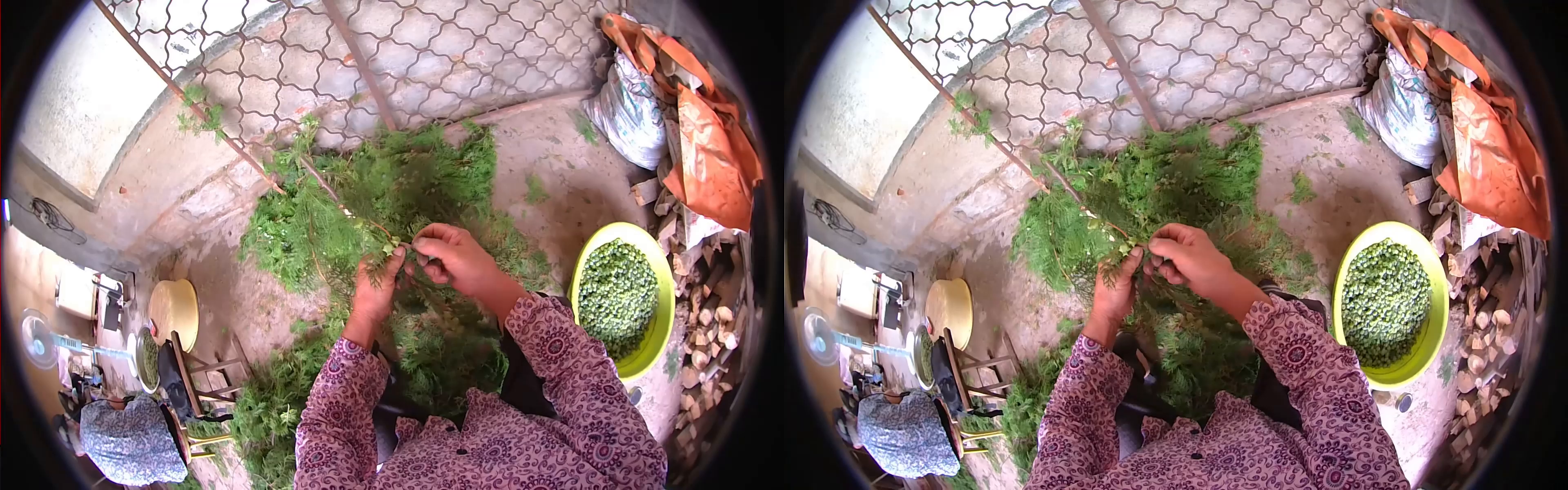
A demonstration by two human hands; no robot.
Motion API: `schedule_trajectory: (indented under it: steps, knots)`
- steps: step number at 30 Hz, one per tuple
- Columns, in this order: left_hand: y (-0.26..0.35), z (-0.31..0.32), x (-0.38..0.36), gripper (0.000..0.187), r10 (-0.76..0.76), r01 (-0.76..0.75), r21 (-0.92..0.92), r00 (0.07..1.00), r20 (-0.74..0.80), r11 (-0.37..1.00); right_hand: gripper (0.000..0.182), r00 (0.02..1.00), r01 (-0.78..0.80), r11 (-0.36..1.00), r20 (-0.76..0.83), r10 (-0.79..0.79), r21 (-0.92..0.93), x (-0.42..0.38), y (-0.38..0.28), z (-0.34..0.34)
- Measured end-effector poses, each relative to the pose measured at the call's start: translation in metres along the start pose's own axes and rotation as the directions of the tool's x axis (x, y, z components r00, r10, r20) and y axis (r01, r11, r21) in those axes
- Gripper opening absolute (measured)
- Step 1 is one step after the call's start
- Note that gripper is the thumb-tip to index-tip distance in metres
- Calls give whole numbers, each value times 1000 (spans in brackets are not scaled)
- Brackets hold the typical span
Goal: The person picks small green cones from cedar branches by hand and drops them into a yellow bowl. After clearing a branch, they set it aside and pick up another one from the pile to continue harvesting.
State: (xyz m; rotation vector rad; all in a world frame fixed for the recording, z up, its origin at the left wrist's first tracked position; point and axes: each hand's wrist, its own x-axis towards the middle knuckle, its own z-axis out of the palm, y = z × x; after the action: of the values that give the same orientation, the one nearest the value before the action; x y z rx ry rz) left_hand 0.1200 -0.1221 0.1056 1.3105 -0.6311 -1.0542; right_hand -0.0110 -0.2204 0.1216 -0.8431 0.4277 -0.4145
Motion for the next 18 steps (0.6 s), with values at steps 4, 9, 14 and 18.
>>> schedule_trajectory:
  steps: [4,9,14,18]
  knots:
    - [1,2,0,19,-19,19,-101,1000,6,995,13,999,-41,988,-2,42,146,2,0,-3]
    - [-3,-3,4,18,-98,99,-164,995,17,981,14,997,-70,986,-24,75,151,4,8,-2]
    - [-5,-5,6,17,-111,113,-235,994,24,965,16,999,-39,992,-8,41,124,7,10,-1]
    - [3,-3,6,23,8,10,-198,996,93,980,16,996,-53,996,-68,57,68,5,9,2]
